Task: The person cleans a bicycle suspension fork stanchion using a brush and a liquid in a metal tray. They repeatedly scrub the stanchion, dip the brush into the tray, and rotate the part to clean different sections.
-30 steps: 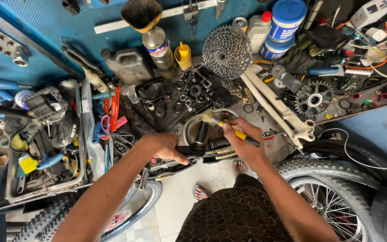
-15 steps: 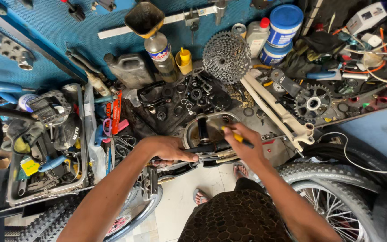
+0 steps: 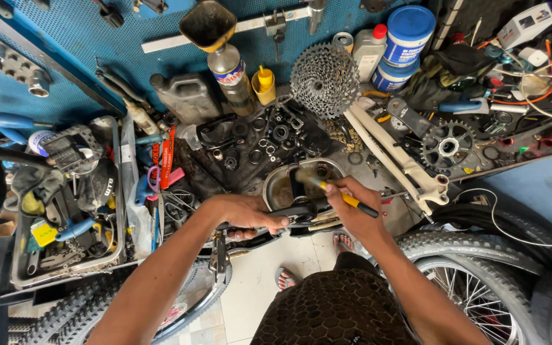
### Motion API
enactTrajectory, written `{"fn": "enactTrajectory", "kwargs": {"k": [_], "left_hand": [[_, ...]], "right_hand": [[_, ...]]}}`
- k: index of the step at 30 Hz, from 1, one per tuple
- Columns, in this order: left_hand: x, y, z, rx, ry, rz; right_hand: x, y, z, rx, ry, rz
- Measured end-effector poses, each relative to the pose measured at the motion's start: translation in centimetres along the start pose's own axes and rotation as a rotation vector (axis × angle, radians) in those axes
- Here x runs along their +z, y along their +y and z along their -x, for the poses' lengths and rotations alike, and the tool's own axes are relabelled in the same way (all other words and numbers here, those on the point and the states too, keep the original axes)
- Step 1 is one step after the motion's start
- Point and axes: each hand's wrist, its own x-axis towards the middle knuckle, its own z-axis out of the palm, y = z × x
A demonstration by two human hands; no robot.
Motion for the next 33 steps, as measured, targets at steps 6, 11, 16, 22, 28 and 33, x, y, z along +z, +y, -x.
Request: {"fn": "enactTrajectory", "kwargs": {"k": [6,11,16,22,28,33], "left_hand": [[0.4,-0.1,-0.3,-0.012,-0.010,0.013],[0.4,-0.6,-0.4,0.023,0.011,0.084],[1.1,-0.4,-1.5,-0.048,0.021,-0.138],[2.0,-1.2,-2.0,-0.042,0.058,-0.097],[1.8,-2.9,-0.6,0.063,0.195,-0.100],[3.0,-2.7,-0.5,0.152,0.528,-0.142]], "right_hand": [[-0.7,-0.3,-0.5,0.094,-0.026,-0.014],[-1.6,-2.5,0.5,0.020,-0.106,0.079],[-1.0,-3.8,-0.4,0.015,-0.263,0.091],[-0.6,-1.7,-1.9,-0.120,-0.183,0.007],[-1.0,1.7,-2.2,-0.059,-0.192,0.206],[0.1,4.6,-2.6,-0.387,-0.371,0.535]]}}
